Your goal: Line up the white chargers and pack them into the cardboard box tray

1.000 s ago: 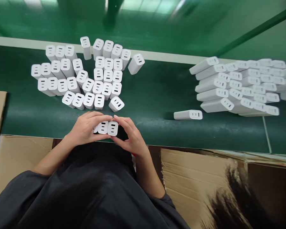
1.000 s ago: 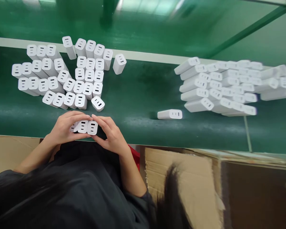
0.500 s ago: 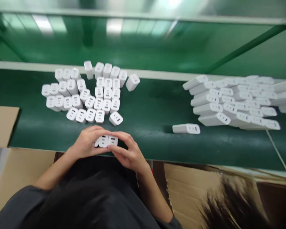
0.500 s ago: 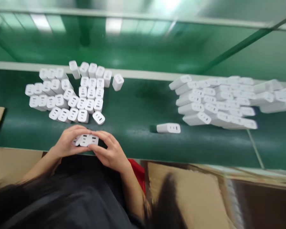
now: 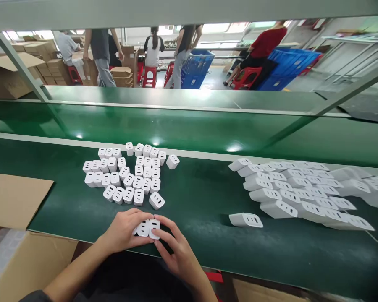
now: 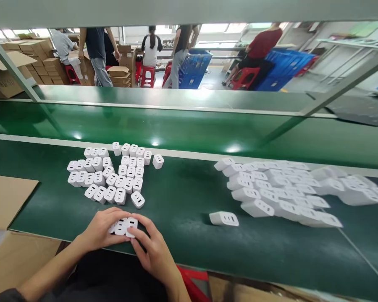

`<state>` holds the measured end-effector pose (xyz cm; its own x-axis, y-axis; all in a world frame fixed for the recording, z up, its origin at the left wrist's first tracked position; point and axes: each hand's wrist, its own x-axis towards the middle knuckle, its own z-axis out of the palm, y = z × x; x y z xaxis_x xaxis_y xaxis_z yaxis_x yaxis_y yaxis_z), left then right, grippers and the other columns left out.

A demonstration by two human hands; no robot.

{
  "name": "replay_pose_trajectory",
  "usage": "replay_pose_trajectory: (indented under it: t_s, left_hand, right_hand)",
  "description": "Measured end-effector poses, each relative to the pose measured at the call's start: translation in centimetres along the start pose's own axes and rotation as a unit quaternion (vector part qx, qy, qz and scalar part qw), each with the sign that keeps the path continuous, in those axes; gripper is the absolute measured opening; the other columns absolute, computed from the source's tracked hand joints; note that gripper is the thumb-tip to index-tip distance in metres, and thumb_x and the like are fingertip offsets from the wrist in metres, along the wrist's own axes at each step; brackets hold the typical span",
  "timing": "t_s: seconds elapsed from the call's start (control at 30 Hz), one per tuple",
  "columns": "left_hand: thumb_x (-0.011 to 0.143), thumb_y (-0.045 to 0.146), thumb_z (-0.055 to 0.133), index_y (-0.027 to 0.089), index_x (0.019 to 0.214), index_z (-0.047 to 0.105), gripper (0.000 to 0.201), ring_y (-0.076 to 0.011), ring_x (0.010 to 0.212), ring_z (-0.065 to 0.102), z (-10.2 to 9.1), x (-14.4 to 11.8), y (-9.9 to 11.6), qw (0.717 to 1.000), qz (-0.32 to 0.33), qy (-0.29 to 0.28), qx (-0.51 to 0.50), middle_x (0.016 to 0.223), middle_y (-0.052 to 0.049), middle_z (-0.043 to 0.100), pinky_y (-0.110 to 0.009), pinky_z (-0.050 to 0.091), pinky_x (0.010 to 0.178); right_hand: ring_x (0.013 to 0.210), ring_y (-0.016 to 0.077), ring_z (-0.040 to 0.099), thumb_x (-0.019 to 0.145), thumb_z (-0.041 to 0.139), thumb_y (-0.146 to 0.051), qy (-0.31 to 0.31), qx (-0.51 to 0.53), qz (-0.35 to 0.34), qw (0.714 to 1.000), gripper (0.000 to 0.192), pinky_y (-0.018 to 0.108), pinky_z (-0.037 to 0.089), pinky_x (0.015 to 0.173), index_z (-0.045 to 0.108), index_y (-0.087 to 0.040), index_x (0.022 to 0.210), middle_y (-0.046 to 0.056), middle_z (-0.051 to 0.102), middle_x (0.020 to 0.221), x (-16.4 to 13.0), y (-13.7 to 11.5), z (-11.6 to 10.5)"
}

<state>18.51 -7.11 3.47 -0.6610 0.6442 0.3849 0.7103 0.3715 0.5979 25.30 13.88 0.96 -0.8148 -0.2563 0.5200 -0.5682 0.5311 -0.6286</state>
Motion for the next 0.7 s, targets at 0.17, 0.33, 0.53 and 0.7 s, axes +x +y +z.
replay_pose_trajectory:
  t_s: [0.17,0.33,0.53,0.7]
  left_hand:
    - [0.081,0.037,0.079,0.023,0.124,0.056,0.051,-0.0217,0.099,0.073,-2.3,1.1,0.7,0.994,0.022,0.101,-0.031,0.11,-0.009,0.074,-0.032,0.061,0.083]
    - [0.074,0.03,0.086,0.022,0.128,0.051,0.064,-0.0209,0.096,0.073,-5.4,3.7,1.9,0.972,0.138,0.185,-0.033,0.105,-0.01,0.076,-0.03,0.062,0.079]
    - [0.074,0.029,0.086,0.024,0.129,0.05,0.066,-0.0211,0.099,0.072,-6.0,4.3,2.2,0.967,0.172,0.184,-0.024,0.108,-0.011,0.075,-0.032,0.062,0.079]
    - [0.072,0.029,0.087,0.02,0.125,0.052,0.064,-0.0211,0.099,0.072,-5.8,4.1,2.2,0.969,0.162,0.186,-0.033,0.106,-0.012,0.075,-0.032,0.062,0.08]
  right_hand:
    - [0.127,0.0282,0.056,0.089,0.062,-0.016,0.061,0.035,0.062,0.996,0.053,0.05,0.055,0.101,0.047,-0.025,0.139,0.014,0.056,0.136,-0.1,0.2,-0.3]
    - [0.129,0.0273,0.054,0.09,0.061,-0.014,0.062,0.05,0.078,0.994,0.056,0.05,0.056,0.1,0.045,-0.025,0.142,0.014,0.054,0.138,-0.3,0.4,0.0]
    - [0.129,0.0269,0.054,0.091,0.06,-0.015,0.052,0.04,0.077,0.995,0.056,0.048,0.056,0.1,0.044,-0.026,0.144,0.014,0.054,0.138,0.0,0.1,-0.1]
    - [0.127,0.0264,0.055,0.09,0.061,-0.013,0.053,0.031,0.069,0.996,0.056,0.048,0.055,0.101,0.045,-0.026,0.143,0.014,0.054,0.136,0.1,0.1,-0.2]
